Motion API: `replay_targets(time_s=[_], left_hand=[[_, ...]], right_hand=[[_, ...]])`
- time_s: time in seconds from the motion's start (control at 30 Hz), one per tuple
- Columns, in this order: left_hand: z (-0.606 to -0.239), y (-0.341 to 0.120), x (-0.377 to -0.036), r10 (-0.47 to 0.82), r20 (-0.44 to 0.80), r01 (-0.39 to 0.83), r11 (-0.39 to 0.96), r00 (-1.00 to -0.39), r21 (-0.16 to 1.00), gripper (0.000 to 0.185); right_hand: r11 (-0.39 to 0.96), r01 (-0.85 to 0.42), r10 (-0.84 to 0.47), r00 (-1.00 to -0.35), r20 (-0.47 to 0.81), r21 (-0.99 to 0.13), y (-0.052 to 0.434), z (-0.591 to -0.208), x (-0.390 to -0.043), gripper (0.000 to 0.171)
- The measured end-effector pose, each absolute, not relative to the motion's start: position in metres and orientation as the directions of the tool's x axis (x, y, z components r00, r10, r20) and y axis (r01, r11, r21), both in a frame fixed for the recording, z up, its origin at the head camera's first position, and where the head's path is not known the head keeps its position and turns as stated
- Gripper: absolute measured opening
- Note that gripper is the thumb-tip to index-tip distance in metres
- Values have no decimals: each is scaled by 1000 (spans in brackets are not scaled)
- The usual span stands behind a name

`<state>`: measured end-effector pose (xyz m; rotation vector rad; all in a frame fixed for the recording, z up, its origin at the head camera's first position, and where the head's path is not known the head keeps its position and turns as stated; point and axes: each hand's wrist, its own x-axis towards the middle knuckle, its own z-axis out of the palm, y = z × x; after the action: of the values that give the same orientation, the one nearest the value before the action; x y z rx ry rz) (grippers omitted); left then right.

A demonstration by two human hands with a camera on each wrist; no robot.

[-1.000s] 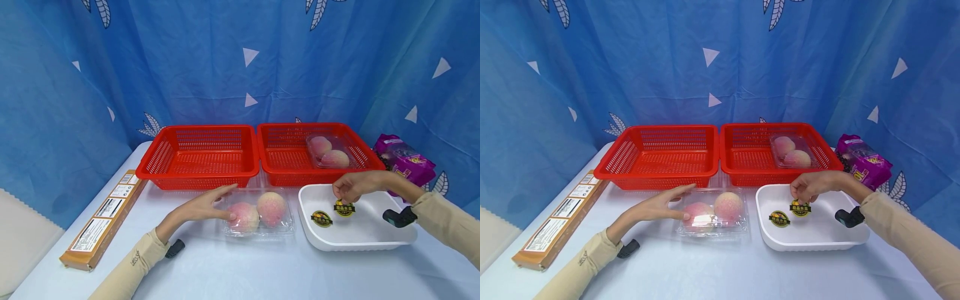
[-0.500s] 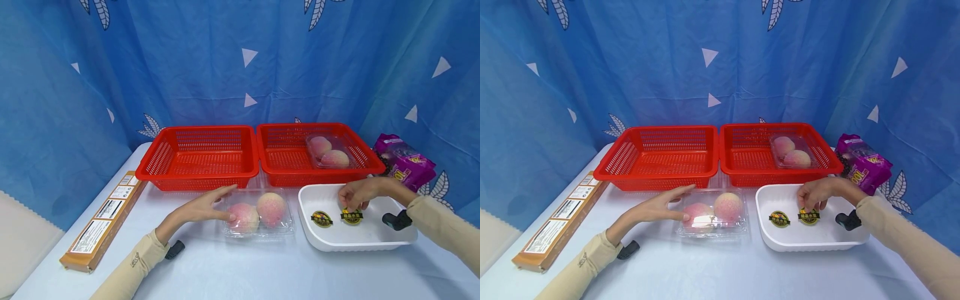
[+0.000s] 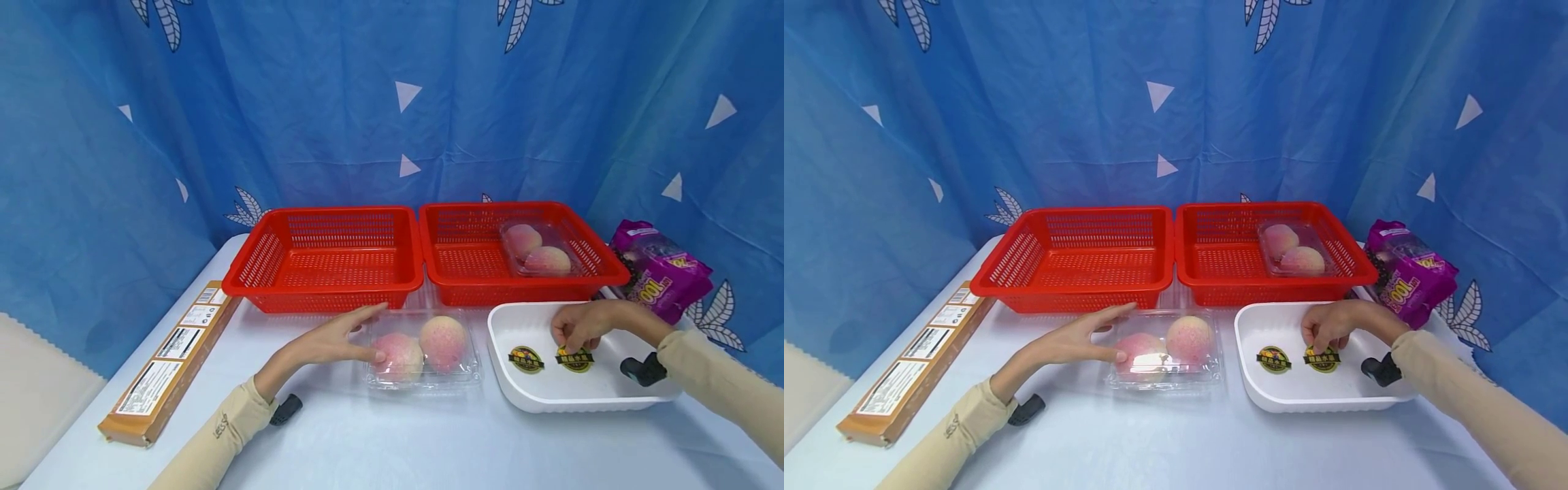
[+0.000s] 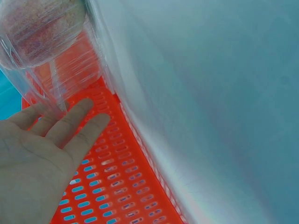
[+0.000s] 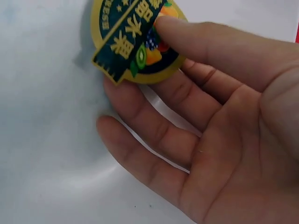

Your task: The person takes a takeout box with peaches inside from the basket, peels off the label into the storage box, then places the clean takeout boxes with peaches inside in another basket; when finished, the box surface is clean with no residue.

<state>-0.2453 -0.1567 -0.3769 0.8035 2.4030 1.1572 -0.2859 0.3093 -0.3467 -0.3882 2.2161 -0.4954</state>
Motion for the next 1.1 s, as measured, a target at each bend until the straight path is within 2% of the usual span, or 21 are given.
replay_targets(time_s=[0.17, 0.3, 0.47, 0.63, 0.7, 0.77, 0.93, 1.1], left_hand=[[-378, -156, -244, 626, -69, 340, 509, -777, 790, 91], [-378, -156, -244, 628, -68, 342, 509, -775, 790, 90], [-378, -156, -243, 628, -65, 342, 504, -775, 793, 90], [-377, -156, -243, 628, -63, 344, 505, -775, 791, 90], [-377, -156, -243, 627, -65, 343, 507, -776, 791, 90], [-376, -156, -243, 625, -67, 342, 509, -778, 790, 90], [-376, -156, -242, 623, -65, 343, 512, -780, 787, 90], [-376, -156, -242, 623, -68, 339, 510, -780, 790, 90]], right_hand=[[874, -192, -457, -641, -617, -447, 306, -351, -282, 14], [881, -279, -465, -669, -580, -383, 303, -353, -279, 15], [918, -317, -396, -726, -563, -237, 299, -348, -273, 17], [933, -360, -323, -805, -498, -24, 293, -343, -266, 29], [927, -374, -318, -817, -480, 23, 291, -342, -264, 31], [925, -379, -330, -806, -491, 1, 290, -342, -264, 28], [913, -381, -397, -741, -542, -149, 290, -347, -266, 24], [914, -347, -402, -720, -565, -208, 294, -347, -267, 18]])
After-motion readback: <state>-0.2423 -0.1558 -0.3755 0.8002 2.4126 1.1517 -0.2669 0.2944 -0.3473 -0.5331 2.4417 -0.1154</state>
